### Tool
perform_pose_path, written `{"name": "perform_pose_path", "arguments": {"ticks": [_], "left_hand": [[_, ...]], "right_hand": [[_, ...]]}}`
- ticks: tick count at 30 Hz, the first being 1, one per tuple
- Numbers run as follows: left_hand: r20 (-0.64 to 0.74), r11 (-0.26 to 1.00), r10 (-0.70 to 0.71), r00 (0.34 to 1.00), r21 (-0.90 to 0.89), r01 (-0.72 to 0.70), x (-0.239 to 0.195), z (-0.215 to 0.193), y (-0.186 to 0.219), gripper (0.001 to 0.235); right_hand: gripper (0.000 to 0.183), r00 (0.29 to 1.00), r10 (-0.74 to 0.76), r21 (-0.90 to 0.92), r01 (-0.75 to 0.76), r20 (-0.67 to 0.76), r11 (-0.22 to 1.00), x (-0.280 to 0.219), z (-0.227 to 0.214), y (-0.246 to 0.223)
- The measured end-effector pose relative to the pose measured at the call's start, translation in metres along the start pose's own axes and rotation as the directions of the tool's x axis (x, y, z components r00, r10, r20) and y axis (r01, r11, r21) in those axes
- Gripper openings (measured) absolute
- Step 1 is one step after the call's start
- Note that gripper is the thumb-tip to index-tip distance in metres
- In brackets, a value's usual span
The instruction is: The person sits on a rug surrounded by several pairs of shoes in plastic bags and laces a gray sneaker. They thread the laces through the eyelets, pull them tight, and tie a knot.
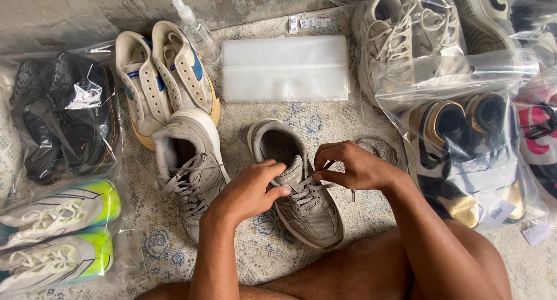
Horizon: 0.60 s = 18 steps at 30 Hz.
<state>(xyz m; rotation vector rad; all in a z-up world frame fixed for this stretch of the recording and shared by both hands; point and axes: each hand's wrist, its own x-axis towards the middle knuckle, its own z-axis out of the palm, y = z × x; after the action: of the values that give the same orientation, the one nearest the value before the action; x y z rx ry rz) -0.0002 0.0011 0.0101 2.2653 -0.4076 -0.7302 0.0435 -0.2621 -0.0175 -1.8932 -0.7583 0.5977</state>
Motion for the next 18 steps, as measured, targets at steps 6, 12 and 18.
{"name": "perform_pose_path", "arguments": {"ticks": [6,12,18], "left_hand": [[0.011,0.998,-0.061,0.998,0.011,0.061,-0.001,0.001,-0.006,0.021],[-0.041,0.995,-0.066,0.997,-0.083,0.062,-0.003,0.001,0.001,0.018],[-0.053,0.991,-0.073,0.996,-0.119,0.066,-0.001,0.005,-0.003,0.022]], "right_hand": [[0.009,1.000,-0.014,-0.005,0.014,0.024,1.000,0.000,0.007,0.007],[0.010,0.999,-0.037,0.119,0.037,0.000,0.992,-0.002,-0.003,-0.002],[0.011,0.994,-0.110,0.166,0.112,-0.017,0.980,-0.001,-0.007,-0.043]]}}
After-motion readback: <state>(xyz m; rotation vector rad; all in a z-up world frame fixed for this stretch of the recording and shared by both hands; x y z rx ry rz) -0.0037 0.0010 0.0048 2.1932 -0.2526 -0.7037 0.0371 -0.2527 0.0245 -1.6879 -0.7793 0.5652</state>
